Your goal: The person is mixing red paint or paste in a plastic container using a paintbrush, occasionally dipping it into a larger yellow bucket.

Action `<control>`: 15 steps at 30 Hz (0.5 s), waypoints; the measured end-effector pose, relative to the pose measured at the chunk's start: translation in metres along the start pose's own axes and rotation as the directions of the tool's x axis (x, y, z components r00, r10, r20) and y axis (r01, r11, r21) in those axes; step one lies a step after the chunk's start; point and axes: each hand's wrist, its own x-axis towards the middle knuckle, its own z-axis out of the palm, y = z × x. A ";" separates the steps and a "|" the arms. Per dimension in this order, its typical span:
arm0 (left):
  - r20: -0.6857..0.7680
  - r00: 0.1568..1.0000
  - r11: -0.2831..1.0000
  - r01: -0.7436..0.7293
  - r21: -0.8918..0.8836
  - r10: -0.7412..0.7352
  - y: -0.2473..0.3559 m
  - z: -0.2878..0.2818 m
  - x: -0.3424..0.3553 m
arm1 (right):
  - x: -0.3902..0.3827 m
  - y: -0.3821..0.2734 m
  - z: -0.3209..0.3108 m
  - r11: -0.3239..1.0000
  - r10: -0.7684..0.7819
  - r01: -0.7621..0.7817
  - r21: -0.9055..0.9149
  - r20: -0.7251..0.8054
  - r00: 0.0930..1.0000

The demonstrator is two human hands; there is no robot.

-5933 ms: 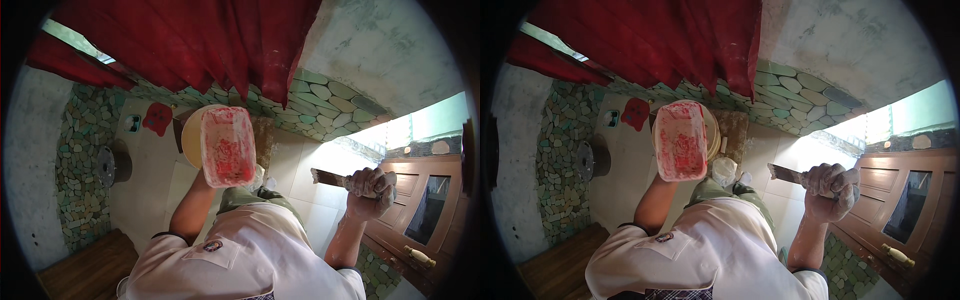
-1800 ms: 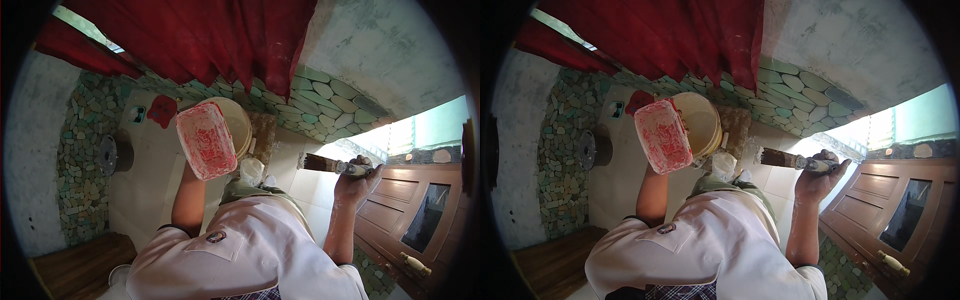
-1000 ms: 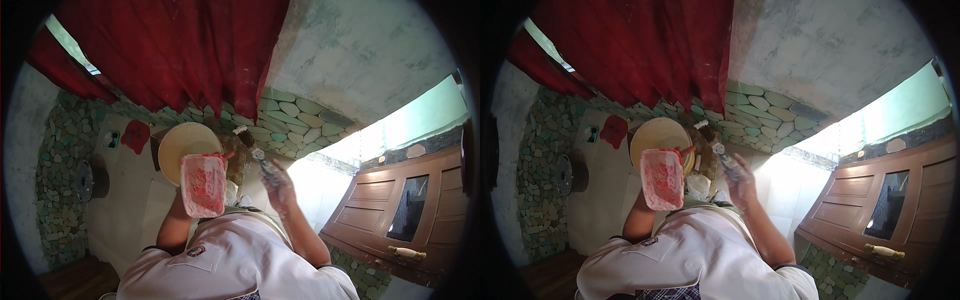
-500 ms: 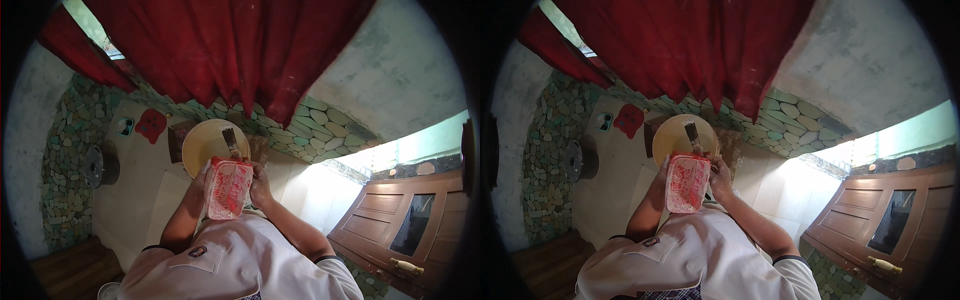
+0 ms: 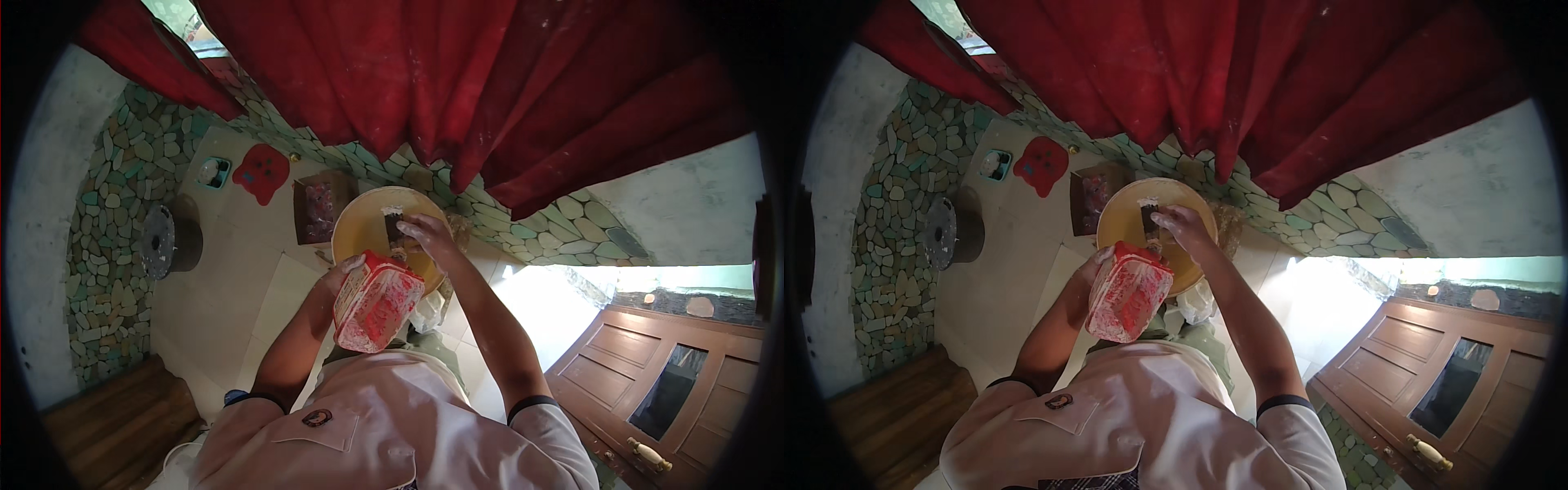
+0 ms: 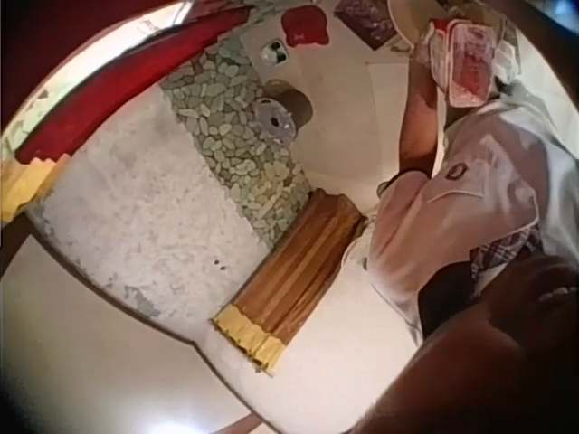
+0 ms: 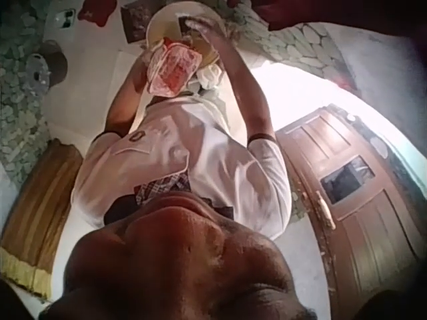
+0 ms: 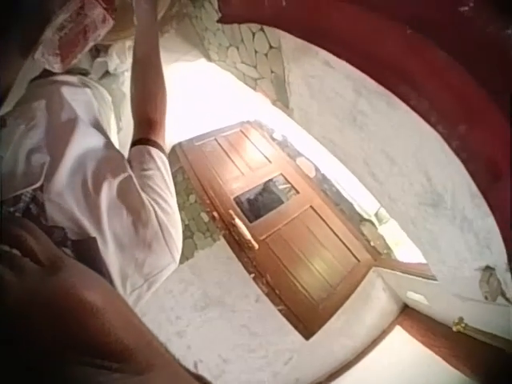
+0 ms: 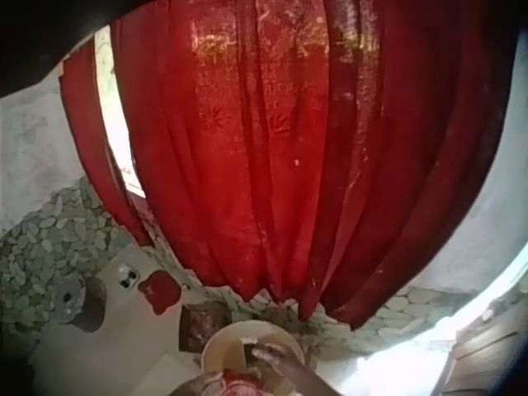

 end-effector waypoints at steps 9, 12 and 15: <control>-0.183 0.972 0.974 0.177 0.144 -0.150 0.016 -0.013 -0.004 | 0.061 0.067 0.028 0.997 0.073 -0.075 0.024 0.083 0.994; -0.220 0.943 0.944 0.289 0.159 -0.252 0.020 -0.019 -0.005 | 0.064 0.083 0.031 0.996 0.061 -0.062 0.070 0.010 0.998; -0.253 0.908 0.912 0.379 0.154 -0.334 0.022 -0.020 -0.007 | 0.064 0.090 0.036 0.996 0.062 -0.061 0.063 -0.013 0.998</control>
